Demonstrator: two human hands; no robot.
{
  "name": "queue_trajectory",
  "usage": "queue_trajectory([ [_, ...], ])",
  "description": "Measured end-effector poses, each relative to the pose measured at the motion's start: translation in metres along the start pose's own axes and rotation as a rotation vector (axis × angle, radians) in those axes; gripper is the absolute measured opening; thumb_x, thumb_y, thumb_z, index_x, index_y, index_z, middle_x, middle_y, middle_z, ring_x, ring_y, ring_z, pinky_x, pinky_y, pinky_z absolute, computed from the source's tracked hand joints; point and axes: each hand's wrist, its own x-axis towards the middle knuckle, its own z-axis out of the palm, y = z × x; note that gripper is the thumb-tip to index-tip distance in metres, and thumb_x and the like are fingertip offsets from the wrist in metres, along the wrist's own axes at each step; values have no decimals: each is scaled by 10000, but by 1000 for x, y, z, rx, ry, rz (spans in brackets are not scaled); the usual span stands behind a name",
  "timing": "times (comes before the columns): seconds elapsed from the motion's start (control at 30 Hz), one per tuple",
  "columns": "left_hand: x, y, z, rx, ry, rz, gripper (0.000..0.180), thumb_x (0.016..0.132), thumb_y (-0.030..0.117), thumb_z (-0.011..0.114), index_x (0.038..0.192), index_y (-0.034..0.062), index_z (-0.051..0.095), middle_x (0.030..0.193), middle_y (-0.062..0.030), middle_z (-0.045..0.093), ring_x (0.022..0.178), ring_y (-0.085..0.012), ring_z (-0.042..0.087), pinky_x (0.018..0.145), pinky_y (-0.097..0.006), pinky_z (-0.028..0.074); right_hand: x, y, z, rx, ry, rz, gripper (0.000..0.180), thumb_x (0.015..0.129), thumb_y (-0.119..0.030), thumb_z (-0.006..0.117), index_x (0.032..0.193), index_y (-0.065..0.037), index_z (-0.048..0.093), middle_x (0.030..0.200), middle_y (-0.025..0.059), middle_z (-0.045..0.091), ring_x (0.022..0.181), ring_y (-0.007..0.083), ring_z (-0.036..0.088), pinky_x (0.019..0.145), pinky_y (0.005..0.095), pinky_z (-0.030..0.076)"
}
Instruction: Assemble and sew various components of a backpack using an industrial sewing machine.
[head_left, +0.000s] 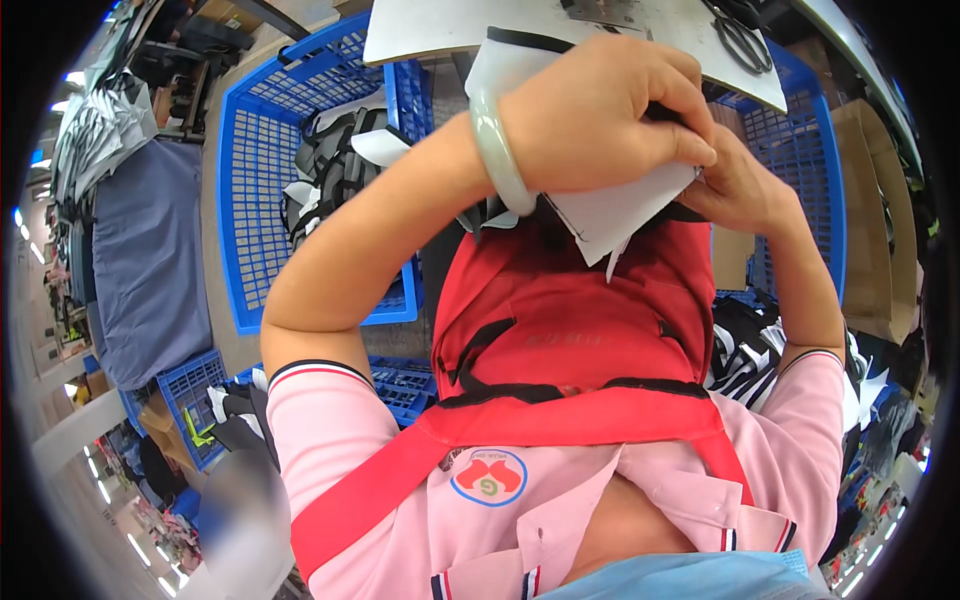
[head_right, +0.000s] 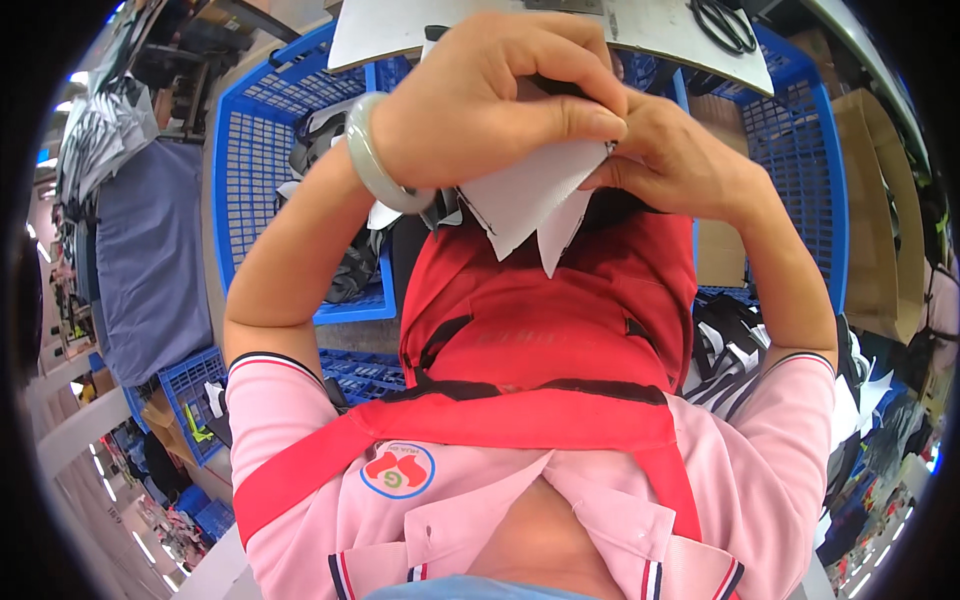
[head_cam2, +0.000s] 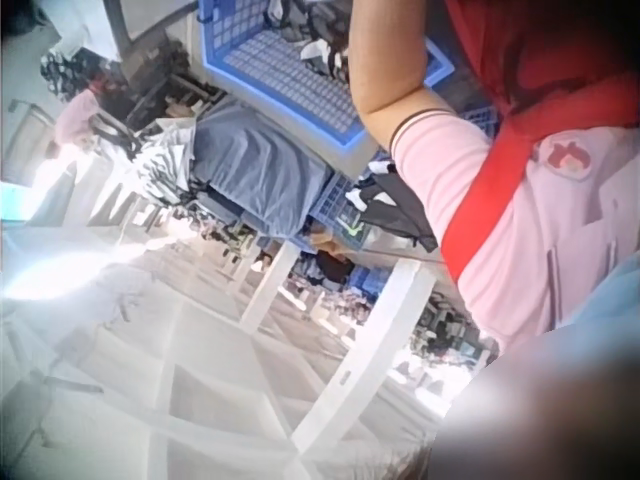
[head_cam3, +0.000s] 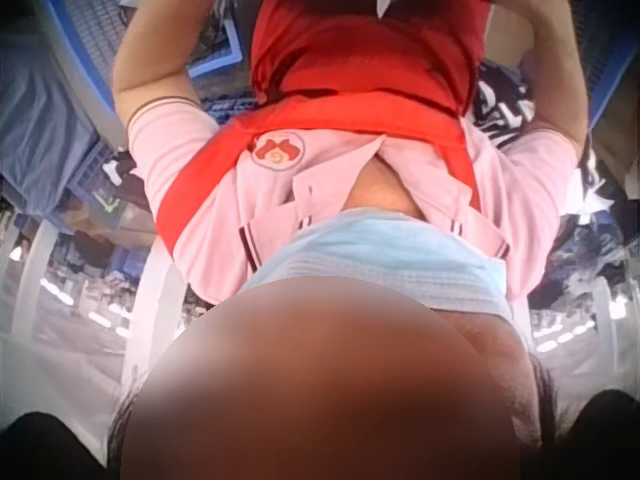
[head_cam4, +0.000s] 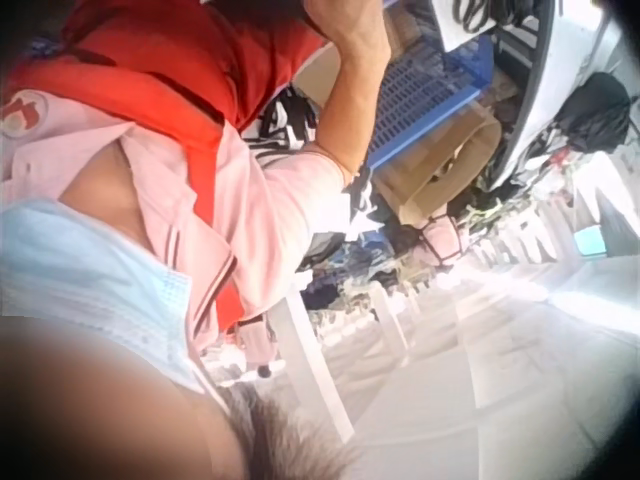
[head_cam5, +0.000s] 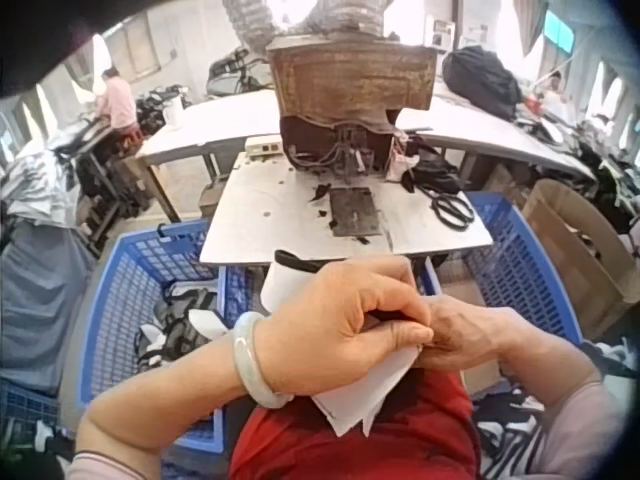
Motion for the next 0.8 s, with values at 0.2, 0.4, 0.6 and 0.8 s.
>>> queue_trajectory([
  [0.2, -79, -39, -26, 487, 383, -140, 217, 853, 73, 605, 1063, 19, 618, 1003, -80, 626, 896, -197, 597, 804, -285, 464, -14, -5, 12, 115, -104, 43, 265, 722, 55, 626, 986, 22, 620, 1335, 144, 487, 1129, 363, 543, 901, 391, 475],
  [0.4, -237, -152, -22, 733, -220, -707, 191, 843, 78, 549, 997, 33, 653, 995, -128, 628, 974, -324, 574, 862, -391, 455, -39, -7, 24, 85, -141, 84, 297, 738, 70, 593, 1027, 9, 620, 1311, 141, 505, 1077, 354, 576, 873, 373, 502],
  [0.6, -271, -99, -8, 786, -277, -768, 176, 777, 170, 650, 907, 53, 652, 915, -114, 622, 958, -293, 552, 880, -389, 409, -71, 25, 46, -128, -233, 371, 351, 748, -89, 646, 1083, 11, 613, 1074, 229, 612, 963, 411, 590, 842, 414, 493],
  [0.8, -296, -88, -8, 909, -346, -701, 238, 768, 287, 683, 843, 62, 666, 964, -110, 661, 1040, -262, 569, 978, -381, 313, -74, 77, 80, -241, -149, 355, 254, 848, -195, 611, 1066, -68, 636, 1001, 168, 647, 924, 379, 594, 768, 425, 479],
])
